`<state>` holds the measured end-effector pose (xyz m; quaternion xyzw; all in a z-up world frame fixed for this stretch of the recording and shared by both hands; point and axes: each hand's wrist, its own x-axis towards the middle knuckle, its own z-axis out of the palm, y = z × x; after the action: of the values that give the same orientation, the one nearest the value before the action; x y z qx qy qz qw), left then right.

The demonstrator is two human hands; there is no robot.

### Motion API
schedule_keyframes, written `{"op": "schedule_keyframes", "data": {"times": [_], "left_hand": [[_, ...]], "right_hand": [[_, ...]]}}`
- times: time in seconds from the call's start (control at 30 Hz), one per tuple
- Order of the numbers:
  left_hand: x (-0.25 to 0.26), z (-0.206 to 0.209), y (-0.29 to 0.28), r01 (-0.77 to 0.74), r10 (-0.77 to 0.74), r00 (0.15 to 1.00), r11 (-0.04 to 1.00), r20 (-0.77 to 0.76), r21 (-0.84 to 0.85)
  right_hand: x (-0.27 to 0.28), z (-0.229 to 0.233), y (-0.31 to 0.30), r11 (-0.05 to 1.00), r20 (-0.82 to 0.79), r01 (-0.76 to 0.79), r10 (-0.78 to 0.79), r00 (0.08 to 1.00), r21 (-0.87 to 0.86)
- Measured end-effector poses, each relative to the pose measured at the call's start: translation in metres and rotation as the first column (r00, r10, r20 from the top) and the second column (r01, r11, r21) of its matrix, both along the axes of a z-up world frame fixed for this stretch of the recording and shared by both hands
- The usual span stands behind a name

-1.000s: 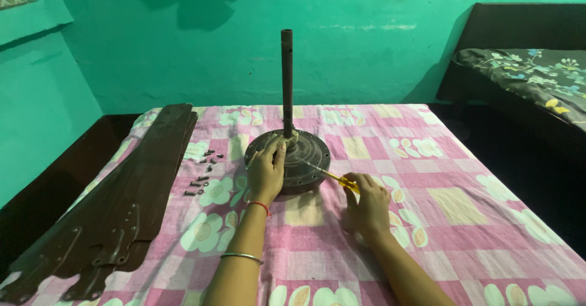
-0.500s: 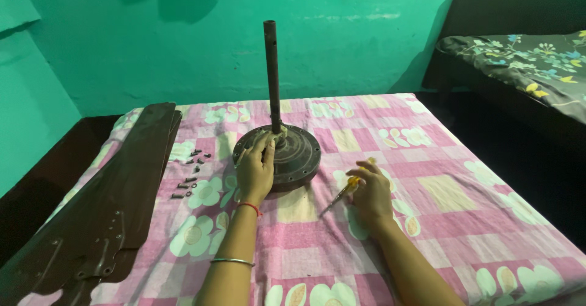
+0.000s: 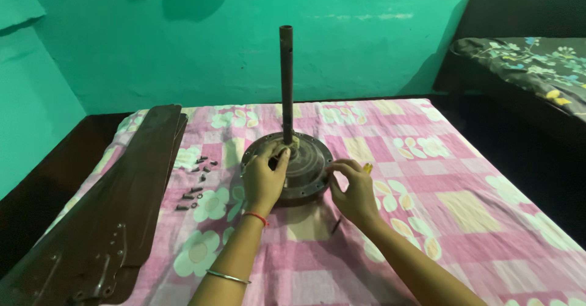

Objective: The person uses a screwdriver to loosen and remove screws from the base of a ceiling fan motor housing. They separate the motor housing into two halves, exposing the internal components, then reassemble the housing.

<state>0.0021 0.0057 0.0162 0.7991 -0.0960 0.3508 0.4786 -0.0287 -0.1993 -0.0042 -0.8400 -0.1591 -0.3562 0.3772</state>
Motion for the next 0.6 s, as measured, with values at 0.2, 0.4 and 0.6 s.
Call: {"op": "schedule_keyframes", "data": {"times": [0.2,0.4,0.6], "left_hand": [[0.014,0.013,0.013,0.076,-0.069,0.991,0.995,-0.113,0.061],[0.013,0.011,0.014,0.060,-0.066,0.997,0.991,0.046,0.122],[0.010,0.011,0.020,0.116,-0.132,0.987,0.981,0.093,0.156]], "right_hand": [[0.034,0.027,0.030,0.990,-0.100,-0.118,0.125,0.987,0.075],[0.055,0.036,0.043,0.971,0.039,-0.235,0.234,0.971,0.041],[0.054,0.033,0.045,0.968,-0.001,-0.219,0.221,0.975,0.119]]}}
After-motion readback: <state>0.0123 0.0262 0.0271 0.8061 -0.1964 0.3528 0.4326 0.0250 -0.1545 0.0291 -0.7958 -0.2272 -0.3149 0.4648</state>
